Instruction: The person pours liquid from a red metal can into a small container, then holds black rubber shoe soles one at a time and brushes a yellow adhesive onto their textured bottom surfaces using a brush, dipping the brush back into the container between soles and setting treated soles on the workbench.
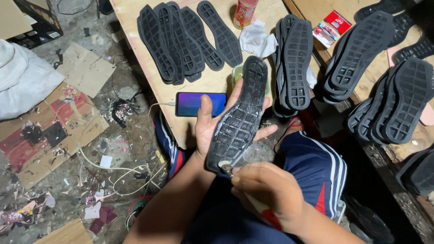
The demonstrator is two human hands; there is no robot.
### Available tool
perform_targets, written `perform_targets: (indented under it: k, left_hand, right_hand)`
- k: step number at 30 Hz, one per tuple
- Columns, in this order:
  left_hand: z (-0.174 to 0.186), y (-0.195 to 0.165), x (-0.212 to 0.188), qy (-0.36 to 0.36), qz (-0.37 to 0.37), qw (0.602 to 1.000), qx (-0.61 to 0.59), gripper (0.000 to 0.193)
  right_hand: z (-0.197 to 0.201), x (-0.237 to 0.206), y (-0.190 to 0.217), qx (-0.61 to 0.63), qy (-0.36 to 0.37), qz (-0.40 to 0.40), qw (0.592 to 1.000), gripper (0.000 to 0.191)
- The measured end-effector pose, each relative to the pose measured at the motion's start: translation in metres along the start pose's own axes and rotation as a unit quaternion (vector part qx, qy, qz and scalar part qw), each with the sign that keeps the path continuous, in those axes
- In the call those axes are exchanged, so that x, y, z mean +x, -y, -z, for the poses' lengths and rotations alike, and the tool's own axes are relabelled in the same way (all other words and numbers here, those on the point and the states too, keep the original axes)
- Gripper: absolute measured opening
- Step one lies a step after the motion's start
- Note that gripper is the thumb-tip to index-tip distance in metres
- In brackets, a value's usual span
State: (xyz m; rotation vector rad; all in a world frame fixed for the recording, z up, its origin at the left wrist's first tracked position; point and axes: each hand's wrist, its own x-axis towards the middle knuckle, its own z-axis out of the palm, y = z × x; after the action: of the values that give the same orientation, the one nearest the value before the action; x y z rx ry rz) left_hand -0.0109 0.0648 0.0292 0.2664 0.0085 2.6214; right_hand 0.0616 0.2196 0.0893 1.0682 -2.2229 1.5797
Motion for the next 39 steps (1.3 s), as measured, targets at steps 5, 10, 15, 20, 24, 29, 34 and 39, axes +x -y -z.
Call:
perform_targets:
  k: [5, 10, 15, 20, 24, 29, 34, 39]
  left_hand:
    - [-0.001, 0.008, 0.001, -0.026, 0.003, 0.999, 0.037, 0.093]
    - [0.001, 0.007, 0.005, -0.028, -0.005, 1.0, -0.003, 0.092]
    - [0.003, 0.008, 0.007, -0.019, 0.004, 1.0, -0.007, 0.091]
    - [0.0, 0.009, 0.007, -0.013, 0.002, 1.0, -0.018, 0.092]
    - [-0.002, 0.009, 0.003, 0.003, 0.02, 1.0, -0.006, 0.095]
    - [-0.011, 0.016, -0.01, 0.011, 0.031, 0.99, 0.135, 0.101]
    - [-0.024, 0.013, -0.022, 0.019, 0.062, 0.992, 0.104, 0.106]
    - [-0.033, 0.007, -0.033, 0.002, 0.086, 0.981, 0.177, 0.118]
  right_hand:
    - [0.008, 0.011, -0.003, -0.11, -0.024, 0.008, 0.994, 0.033]
    - [0.005, 0.007, -0.001, -0.05, 0.088, 0.056, 0.993, 0.03]
    - [0.008, 0.002, -0.005, -0.085, 0.019, 0.017, 0.996, 0.029]
    - [-0.002, -0.007, -0.012, 0.032, 0.064, -0.027, 0.997, 0.025]
    - [-0.005, -0.009, -0.007, 0.038, 0.019, -0.061, 0.997, 0.021]
    - [0.022, 0.017, -0.012, -0.101, -0.087, -0.079, 0.988, 0.02]
    - [0.038, 0.03, -0.015, -0.04, -0.208, -0.14, 0.967, 0.018]
    - [0.042, 0.019, -0.013, -0.085, -0.077, -0.208, 0.971, 0.02]
